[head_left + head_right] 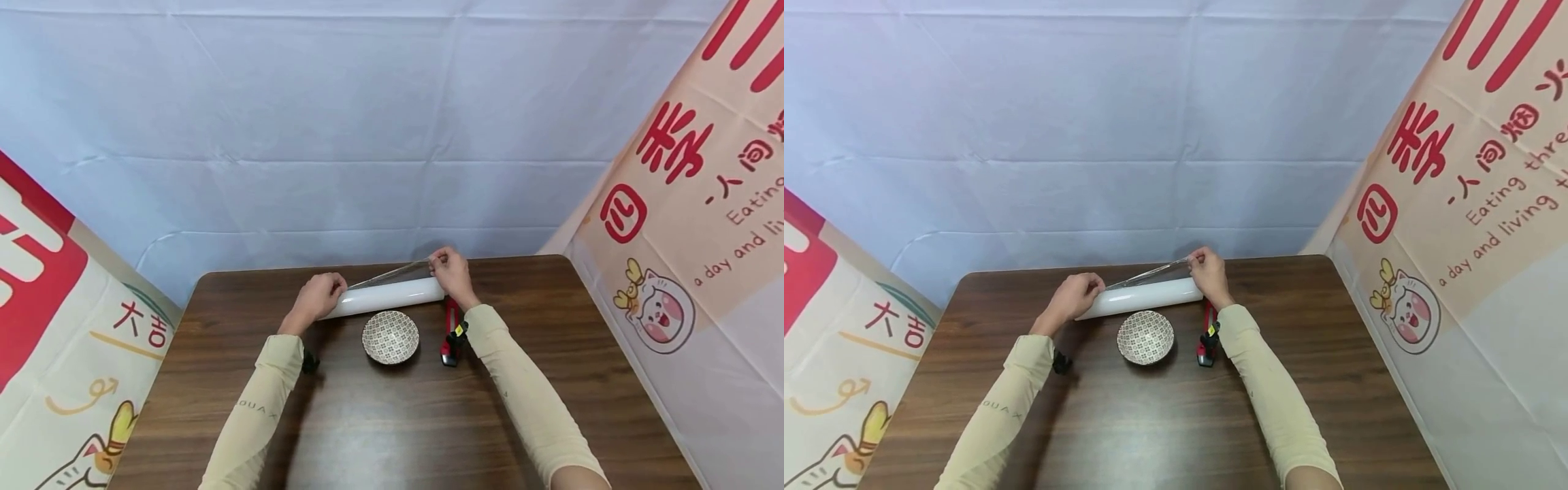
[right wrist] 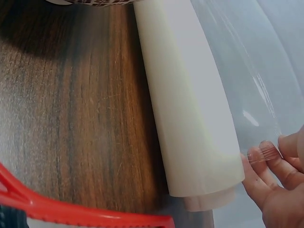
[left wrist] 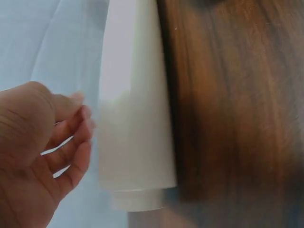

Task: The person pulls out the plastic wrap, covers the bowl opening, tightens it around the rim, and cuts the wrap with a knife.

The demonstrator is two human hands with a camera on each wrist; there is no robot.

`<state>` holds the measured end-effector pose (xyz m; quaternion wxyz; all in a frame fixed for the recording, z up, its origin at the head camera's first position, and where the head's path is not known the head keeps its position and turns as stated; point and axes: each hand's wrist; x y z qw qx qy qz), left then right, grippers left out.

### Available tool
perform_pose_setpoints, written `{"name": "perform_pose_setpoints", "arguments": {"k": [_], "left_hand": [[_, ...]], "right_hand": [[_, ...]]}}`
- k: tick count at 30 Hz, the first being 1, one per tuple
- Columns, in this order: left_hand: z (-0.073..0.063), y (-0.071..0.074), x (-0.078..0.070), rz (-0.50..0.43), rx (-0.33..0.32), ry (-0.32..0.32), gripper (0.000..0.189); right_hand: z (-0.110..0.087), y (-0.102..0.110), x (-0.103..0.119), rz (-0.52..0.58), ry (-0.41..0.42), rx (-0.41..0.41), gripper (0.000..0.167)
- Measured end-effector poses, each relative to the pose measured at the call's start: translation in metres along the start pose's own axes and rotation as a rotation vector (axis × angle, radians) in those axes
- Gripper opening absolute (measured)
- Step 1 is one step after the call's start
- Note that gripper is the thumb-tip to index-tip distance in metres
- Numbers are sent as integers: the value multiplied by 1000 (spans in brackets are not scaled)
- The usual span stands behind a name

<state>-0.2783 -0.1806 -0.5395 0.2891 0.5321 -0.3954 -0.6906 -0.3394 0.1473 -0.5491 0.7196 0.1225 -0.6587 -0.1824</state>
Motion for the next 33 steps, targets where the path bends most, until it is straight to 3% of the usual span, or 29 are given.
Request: {"name": "perform_pose_setpoints", "arguments": {"k": [5,9,11,14,16,23,29,33], "left_hand": [[-10,-6,5,-118,-11,73,23],[-22,1,17,-91,-1,44,31],[-27,4,23,-71,-26,12,24],[-32,5,28,-86,-67,13,15],[-33,4,29,-68,-77,3,14],[-31,-2,23,139,-47,-72,19],[-30,-3,20,7,-13,11,15],[-29,-5,21,14,-3,-12,18]], "right_hand": [[-1,0,0,9,-13,7,18],[-1,0,0,10,-16,8,18],[-1,0,-1,3,-11,2,18],[0,-1,-1,2,-4,-7,17],[1,-1,-1,4,-5,-11,17],[1,0,2,6,-20,-6,16],[0,0,3,1,-21,-11,16],[0,-1,2,-6,-19,-16,17]]}}
Point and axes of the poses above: each hand's wrist, its own z-axis towards the middle knuckle, its own y-axis out of the back of the hand, x = y × z, and after that the axes turned 3 degrees about -x, right-handed
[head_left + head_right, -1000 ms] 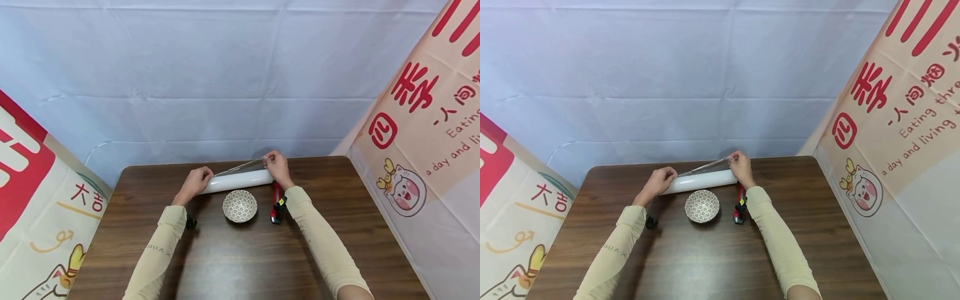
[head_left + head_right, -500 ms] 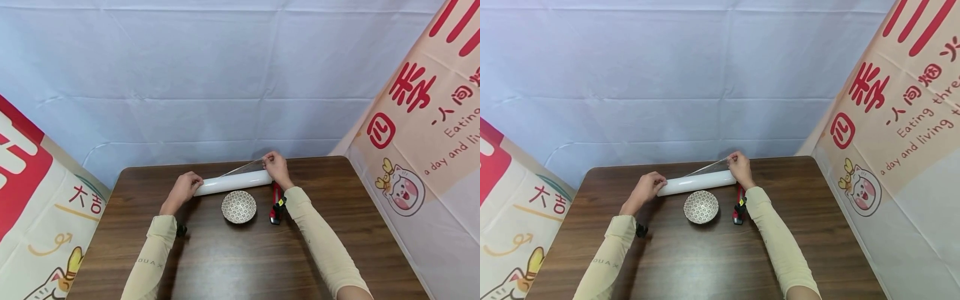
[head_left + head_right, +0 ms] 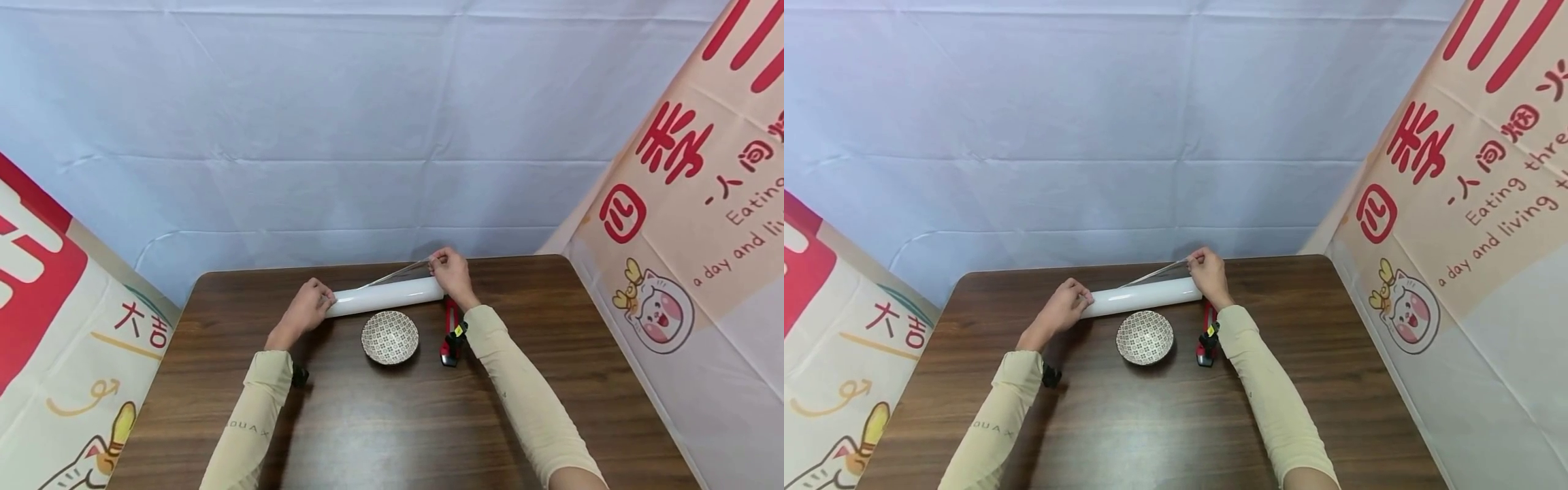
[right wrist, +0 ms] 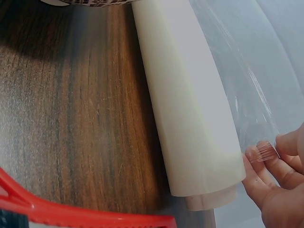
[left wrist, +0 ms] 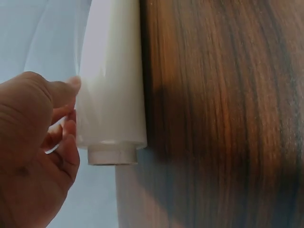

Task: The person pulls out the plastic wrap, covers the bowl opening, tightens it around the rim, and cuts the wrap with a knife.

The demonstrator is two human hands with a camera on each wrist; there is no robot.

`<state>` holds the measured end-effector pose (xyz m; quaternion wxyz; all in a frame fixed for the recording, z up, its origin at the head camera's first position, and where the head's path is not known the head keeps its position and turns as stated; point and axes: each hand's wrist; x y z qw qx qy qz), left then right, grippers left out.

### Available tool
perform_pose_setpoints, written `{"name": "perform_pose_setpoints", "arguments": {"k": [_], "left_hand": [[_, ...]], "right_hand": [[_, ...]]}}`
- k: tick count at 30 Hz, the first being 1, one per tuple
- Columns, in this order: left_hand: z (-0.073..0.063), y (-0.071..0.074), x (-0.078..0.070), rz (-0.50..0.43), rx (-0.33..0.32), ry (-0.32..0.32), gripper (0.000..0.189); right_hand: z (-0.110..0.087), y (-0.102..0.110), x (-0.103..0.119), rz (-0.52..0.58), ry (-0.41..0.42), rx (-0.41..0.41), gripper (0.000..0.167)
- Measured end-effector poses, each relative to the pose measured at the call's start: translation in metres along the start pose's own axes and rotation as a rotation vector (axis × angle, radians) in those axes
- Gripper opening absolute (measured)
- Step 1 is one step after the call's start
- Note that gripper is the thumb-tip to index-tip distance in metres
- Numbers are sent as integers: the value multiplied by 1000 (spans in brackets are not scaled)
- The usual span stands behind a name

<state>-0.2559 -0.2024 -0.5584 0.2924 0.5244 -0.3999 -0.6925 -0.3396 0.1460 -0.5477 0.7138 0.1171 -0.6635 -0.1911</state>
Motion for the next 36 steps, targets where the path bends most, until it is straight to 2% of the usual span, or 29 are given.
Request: {"name": "perform_pose_setpoints", "arguments": {"k": [2,4,9,12,14,17,19,21,25,30,36], "left_hand": [[1,-2,1,43,-9,-33,18],[2,-4,1,48,-23,-35,18],[4,-5,0,-41,-78,56,16],[5,-3,1,-104,-110,88,21],[3,1,3,-133,-103,99,30],[-4,10,9,-139,-46,103,43],[-8,16,15,-126,-5,95,43],[-11,20,22,-118,11,94,34],[-14,23,29,-149,-22,106,21],[-10,26,27,-197,-49,125,24],[2,33,24,-279,-28,186,29]], "right_hand": [[0,0,0,-3,1,0,17],[0,1,0,-2,1,3,17],[1,1,-1,5,-6,15,17],[2,1,-1,5,-9,12,17],[2,1,-1,4,-10,7,17],[3,1,-1,-3,-12,1,17],[2,1,-1,-6,-13,1,17],[2,1,-1,-5,-14,5,17],[1,2,-1,21,-28,19,17],[1,5,-1,28,-7,31,21],[4,11,-4,-137,73,33,23]]}}
Point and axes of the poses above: each hand's wrist, its own z-axis towards the middle knuckle, its own y-axis out of the back of the hand, x = y × z, and after that the axes turned 3 degrees about -x, right-handed
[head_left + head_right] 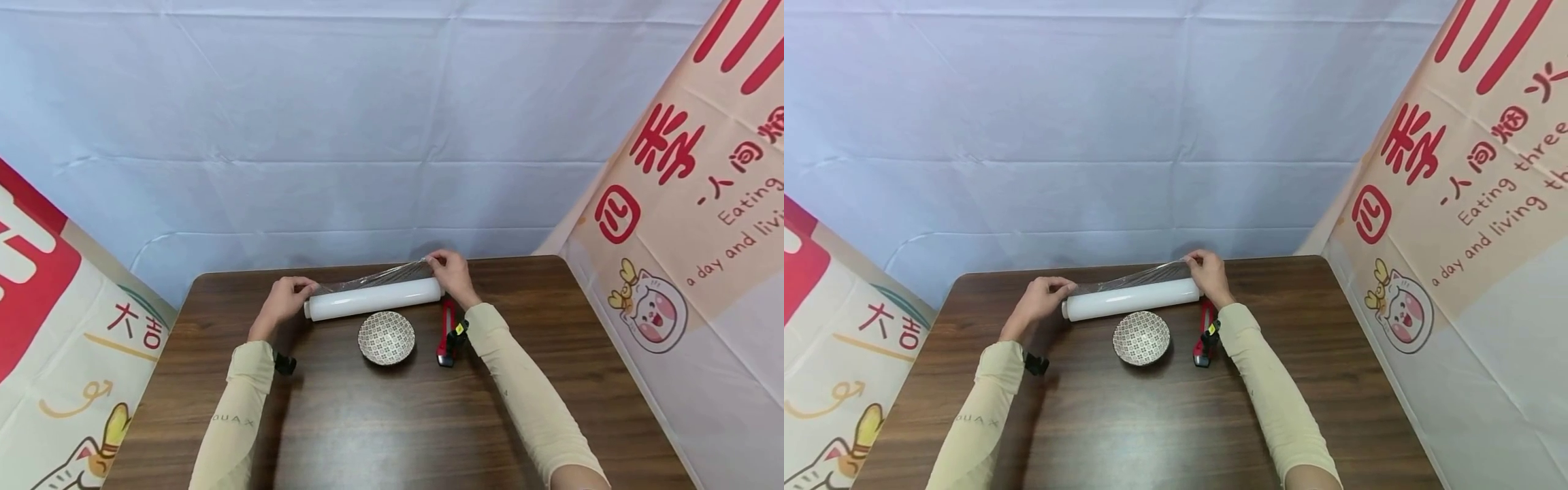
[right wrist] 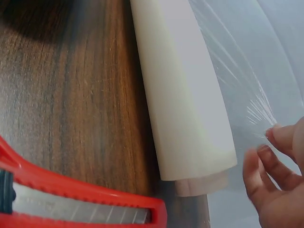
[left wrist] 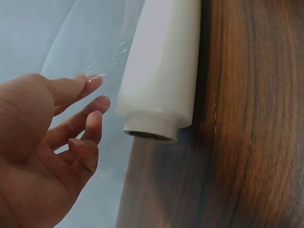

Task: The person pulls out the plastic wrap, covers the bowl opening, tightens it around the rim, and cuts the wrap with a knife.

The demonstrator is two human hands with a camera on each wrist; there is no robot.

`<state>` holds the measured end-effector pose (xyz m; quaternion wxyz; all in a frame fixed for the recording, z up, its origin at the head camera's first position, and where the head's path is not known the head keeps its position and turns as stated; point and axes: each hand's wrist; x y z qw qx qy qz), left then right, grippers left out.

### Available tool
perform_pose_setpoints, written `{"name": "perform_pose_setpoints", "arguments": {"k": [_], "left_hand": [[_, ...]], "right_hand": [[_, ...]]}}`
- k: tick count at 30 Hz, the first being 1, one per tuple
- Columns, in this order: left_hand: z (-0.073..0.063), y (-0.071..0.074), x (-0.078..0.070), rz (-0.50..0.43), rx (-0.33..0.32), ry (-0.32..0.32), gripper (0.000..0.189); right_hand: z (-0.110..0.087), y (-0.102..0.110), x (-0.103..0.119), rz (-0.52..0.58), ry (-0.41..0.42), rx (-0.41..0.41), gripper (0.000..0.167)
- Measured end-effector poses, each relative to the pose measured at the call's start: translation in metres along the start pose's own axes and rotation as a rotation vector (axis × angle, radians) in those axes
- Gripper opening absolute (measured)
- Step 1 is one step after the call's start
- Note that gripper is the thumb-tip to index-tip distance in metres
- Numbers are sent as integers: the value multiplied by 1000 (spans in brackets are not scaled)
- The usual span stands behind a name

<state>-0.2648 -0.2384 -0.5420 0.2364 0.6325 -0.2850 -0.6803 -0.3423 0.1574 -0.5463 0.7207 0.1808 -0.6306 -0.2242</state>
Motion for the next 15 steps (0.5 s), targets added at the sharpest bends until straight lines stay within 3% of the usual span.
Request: {"name": "perform_pose_setpoints", "arguments": {"k": [7,10,15], "left_hand": [[12,-9,1,-172,-67,73,33],[17,-14,0,-307,-80,114,35],[24,-17,2,-574,-105,181,37]], "right_hand": [[1,3,4,-30,14,0,23],[3,4,4,-4,-6,1,25],[6,4,7,133,-42,27,30]]}}
Point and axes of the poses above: each hand's wrist, its own z-axis towards the middle knuckle, its own y-axis out of the back of the hand, x = y × z, and after that the axes turned 3 degrees about -x, right-handed
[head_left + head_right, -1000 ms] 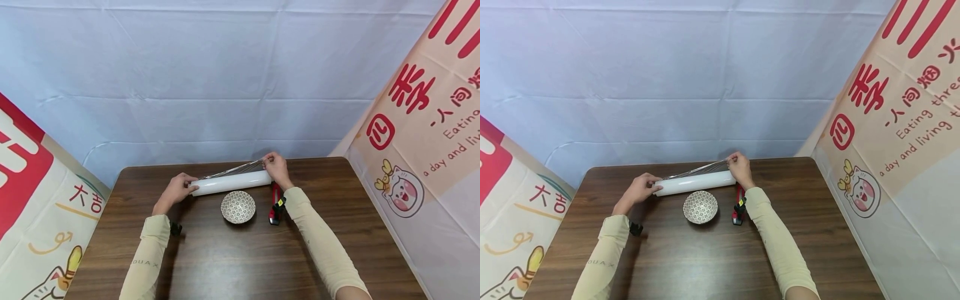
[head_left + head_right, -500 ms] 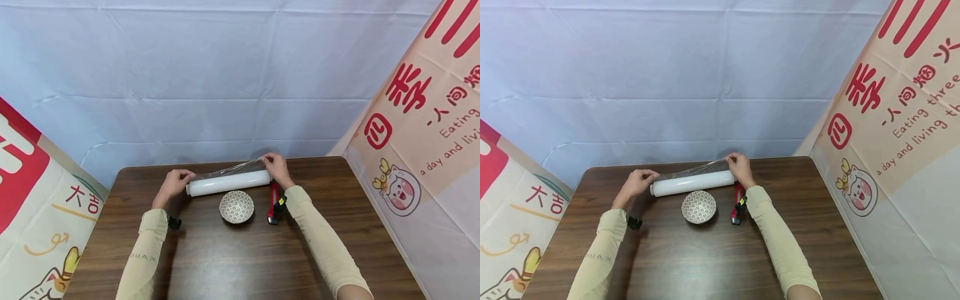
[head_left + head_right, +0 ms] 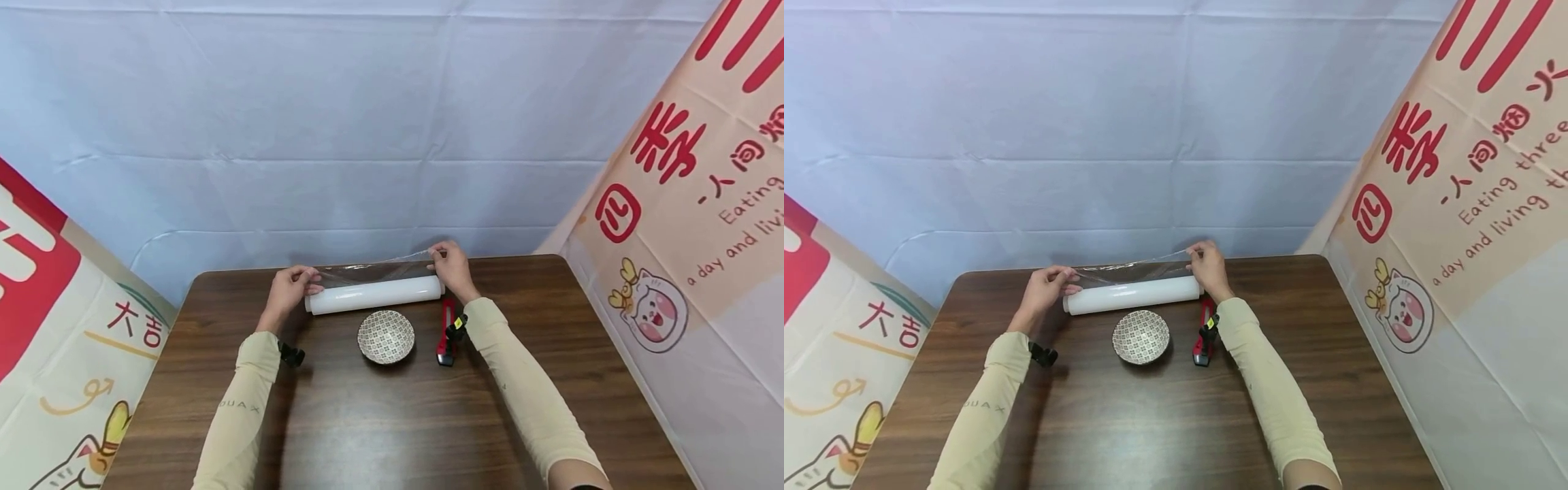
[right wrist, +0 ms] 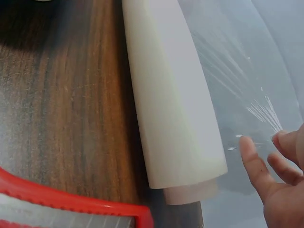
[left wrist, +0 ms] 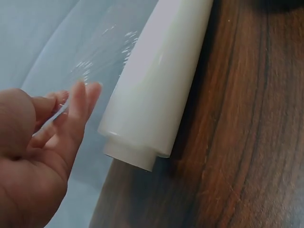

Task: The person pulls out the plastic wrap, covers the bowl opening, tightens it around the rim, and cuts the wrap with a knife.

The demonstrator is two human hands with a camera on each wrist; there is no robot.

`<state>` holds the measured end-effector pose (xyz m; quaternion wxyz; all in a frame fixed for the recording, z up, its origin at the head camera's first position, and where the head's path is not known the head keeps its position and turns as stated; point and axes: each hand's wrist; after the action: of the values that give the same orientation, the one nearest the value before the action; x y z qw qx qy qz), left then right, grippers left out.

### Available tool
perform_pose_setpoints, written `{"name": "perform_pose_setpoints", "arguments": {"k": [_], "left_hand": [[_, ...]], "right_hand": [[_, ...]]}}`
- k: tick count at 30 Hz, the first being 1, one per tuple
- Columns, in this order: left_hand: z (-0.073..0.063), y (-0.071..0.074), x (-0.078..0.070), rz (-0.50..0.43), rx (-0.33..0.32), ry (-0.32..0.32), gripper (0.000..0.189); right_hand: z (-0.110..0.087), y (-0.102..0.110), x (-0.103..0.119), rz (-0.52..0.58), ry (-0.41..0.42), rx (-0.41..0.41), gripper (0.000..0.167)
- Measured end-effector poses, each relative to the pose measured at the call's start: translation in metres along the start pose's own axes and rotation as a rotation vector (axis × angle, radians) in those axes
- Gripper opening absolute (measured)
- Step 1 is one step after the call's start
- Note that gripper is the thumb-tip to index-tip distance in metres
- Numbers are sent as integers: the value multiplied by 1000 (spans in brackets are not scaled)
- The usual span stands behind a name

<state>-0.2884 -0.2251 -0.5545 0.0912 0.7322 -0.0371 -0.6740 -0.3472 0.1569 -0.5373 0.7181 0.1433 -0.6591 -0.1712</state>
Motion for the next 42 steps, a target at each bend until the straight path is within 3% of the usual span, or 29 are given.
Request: {"name": "perform_pose_setpoints", "arguments": {"k": [3,8,21,28,34,42], "left_hand": [[4,0,-1,-81,-4,10,40],[9,-1,-6,-121,0,16,46],[17,-7,-39,-79,-63,-64,43],[22,-5,-59,-3,-135,-160,40],[23,-4,-80,-12,-162,-267,41],[14,-1,-112,-68,-188,-372,36]], "right_hand": [[1,1,3,83,-20,3,30],[4,0,4,206,-3,-18,26],[13,7,11,220,100,-103,34],[13,10,23,308,155,-150,36],[15,16,40,384,239,-227,33],[16,31,67,445,341,-301,33]]}}
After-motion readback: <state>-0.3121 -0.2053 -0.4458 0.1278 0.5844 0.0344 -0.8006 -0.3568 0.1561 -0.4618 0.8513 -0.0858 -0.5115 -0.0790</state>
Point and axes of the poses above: each hand's wrist, its own z-axis towards the middle knuckle, its own y-axis out of the back of the hand, x = y × z, and after that the axes turned 3 degrees about -x, right-handed
